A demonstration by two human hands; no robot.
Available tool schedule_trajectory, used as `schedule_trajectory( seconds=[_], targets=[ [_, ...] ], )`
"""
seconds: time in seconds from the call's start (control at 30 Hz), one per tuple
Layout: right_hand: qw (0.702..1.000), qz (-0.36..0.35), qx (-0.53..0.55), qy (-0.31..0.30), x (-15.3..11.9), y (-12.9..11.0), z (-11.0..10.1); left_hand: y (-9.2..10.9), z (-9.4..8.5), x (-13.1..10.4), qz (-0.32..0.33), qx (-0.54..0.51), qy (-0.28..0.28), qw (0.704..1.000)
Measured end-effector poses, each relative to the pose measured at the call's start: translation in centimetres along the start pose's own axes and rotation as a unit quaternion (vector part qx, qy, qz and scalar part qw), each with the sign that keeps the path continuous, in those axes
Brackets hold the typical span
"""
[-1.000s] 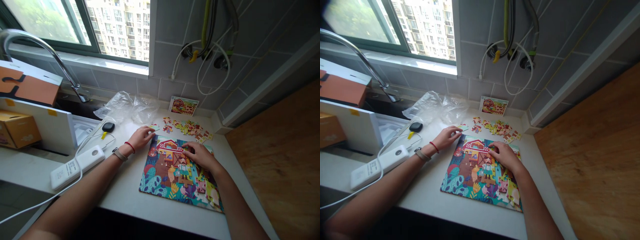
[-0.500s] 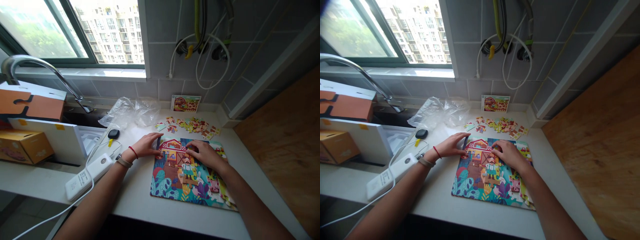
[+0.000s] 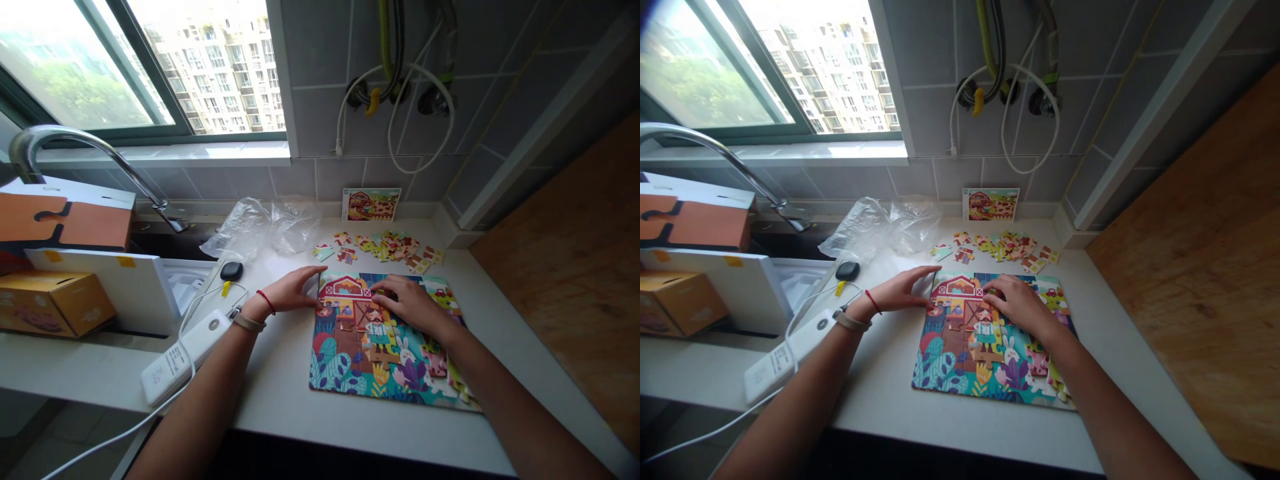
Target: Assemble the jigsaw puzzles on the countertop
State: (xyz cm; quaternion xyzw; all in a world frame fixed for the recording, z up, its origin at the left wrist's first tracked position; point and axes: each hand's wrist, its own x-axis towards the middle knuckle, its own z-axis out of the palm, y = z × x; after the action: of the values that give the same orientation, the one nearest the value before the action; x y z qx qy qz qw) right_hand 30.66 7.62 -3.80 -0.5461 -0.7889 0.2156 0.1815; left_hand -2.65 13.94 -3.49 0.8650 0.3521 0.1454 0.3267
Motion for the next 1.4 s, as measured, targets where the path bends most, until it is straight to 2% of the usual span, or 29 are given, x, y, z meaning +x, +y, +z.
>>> schedule_trajectory(
  seconds=[1.0, 1.2, 1.3, 1.4],
  targets=[
    [1.000, -0.004, -0.017, -0.006, 0.0, -0.5, 0.1, -0.6, -0.7, 0.0, -0.025, -0.024, -0.008, 0.999],
    [1.000, -0.011, -0.020, 0.002, -0.1, -0.4, 0.3, -0.3, -1.0, -0.1, -0.027, -0.025, -0.015, 0.999],
    [1.000, -0.014, -0.021, -0.002, -0.1, -0.4, 0.3, 0.1, -0.7, 0.0, -0.020, -0.021, 0.014, 0.999],
    [1.000, -0.019, -0.007, 0.001, -0.1, -0.3, 0.2, 0.5, 0.0, 0.6, -0.025, -0.016, 0.097, 0.995]
  ],
)
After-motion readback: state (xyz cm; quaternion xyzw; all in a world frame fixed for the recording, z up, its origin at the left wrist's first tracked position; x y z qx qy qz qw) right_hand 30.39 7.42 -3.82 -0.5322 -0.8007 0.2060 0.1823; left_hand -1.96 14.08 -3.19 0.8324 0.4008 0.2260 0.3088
